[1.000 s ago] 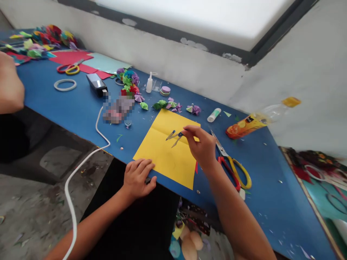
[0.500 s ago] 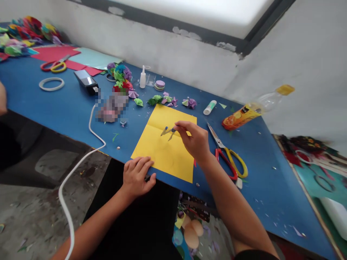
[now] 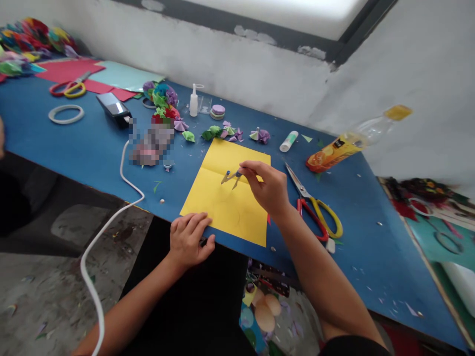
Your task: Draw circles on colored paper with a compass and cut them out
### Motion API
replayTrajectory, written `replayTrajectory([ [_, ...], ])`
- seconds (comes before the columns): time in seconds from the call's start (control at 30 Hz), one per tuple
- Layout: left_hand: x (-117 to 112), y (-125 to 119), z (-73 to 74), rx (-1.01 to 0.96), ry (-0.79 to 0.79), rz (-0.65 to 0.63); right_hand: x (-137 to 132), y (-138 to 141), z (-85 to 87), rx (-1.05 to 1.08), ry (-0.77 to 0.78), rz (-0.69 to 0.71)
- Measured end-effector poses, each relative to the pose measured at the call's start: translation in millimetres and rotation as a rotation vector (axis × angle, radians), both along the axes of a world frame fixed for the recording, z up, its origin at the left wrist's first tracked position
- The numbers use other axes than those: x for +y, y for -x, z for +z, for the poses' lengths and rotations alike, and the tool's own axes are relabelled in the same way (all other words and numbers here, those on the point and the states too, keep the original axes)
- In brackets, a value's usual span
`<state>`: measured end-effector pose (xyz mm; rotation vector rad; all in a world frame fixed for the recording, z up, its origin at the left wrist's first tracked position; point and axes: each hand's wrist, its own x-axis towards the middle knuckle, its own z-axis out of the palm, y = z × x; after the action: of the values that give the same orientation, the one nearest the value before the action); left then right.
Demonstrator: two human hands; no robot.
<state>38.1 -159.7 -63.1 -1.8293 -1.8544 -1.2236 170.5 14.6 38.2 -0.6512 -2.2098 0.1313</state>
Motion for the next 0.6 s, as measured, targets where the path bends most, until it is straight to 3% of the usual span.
replayTrajectory([
  [0.6, 0.7, 0.4, 4.0, 0.048, -0.024, 0.011, -3.3, 3.0, 0.5, 0.023, 0.008, 0.046],
])
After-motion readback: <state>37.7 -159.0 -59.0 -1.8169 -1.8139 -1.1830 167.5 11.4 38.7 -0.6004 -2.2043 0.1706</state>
